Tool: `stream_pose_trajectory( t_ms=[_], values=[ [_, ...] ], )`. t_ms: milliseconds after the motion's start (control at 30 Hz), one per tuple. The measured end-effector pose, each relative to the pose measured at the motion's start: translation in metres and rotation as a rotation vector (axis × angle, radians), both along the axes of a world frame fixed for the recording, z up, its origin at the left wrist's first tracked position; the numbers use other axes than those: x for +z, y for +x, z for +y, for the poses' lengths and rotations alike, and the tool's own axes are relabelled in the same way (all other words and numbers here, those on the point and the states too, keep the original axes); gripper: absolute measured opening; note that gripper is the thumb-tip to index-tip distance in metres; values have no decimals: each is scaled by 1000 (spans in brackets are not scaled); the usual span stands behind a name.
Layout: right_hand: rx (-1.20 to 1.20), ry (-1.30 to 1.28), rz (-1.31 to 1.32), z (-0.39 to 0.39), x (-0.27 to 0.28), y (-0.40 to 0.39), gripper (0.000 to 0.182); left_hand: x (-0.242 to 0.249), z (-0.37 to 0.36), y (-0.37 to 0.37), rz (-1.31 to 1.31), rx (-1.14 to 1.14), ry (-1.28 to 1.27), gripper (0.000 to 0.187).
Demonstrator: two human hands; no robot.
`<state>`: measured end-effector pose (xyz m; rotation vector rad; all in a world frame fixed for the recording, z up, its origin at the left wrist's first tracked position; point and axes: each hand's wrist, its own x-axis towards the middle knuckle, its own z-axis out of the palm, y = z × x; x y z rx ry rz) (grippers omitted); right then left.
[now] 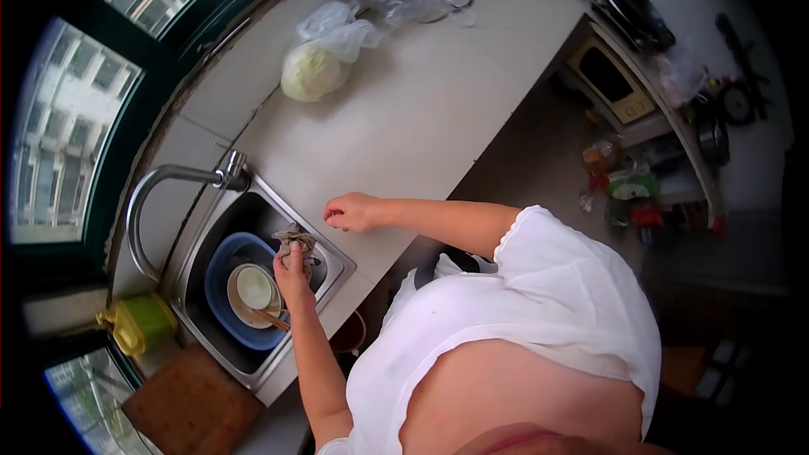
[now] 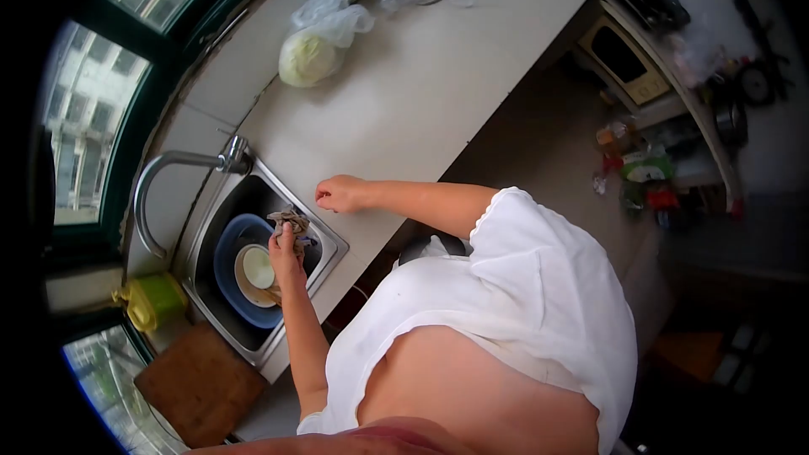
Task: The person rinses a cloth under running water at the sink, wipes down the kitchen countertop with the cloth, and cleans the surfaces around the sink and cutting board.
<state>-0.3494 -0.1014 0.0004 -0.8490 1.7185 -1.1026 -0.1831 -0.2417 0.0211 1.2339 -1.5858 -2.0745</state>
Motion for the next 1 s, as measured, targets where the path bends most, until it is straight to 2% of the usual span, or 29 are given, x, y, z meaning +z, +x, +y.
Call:
stream_pose_trajectory(
  t_ms=[167,267,367,400,467,500,533,633,667,767,800,1000],
  values=[
    [-250,42,-63,29,1,-3,24,3,-5,-24,43,-212,-2,42],
    [-356,49,-78,48,6,5,22,-1,-6,-36,48,-213,-56,42],
    [-445,72,-103,74,17,16,23,-9,3,-49,166,-156,-100,45],
    [-477,82,-107,84,23,19,23,-24,-3,-53,165,-200,-152,54],
    [-529,109,-117,109,25,24,24,-46,-8,-60,16,-399,-476,62],
    [-548,125,-120,123,22,23,25,-39,-4,-64,-58,-487,-646,66],
    [-564,140,-123,136,20,22,26,-32,4,-63,-44,-471,-684,72],
    [-664,149,-154,177,30,19,26,-29,20,-68,-14,-460,-953,71],
    [-706,130,-149,190,28,17,25,-15,32,-70,11,-468,-940,66],
    [-787,100,-151,232,14,11,21,-2,62,-85,30,-609,-1108,58],
    [-787,101,-160,246,11,9,21,5,80,-89,51,-642,-1114,50],
    [-827,50,-222,378,-19,-24,21,20,226,-147,64,-852,-1159,41]
  ],
)
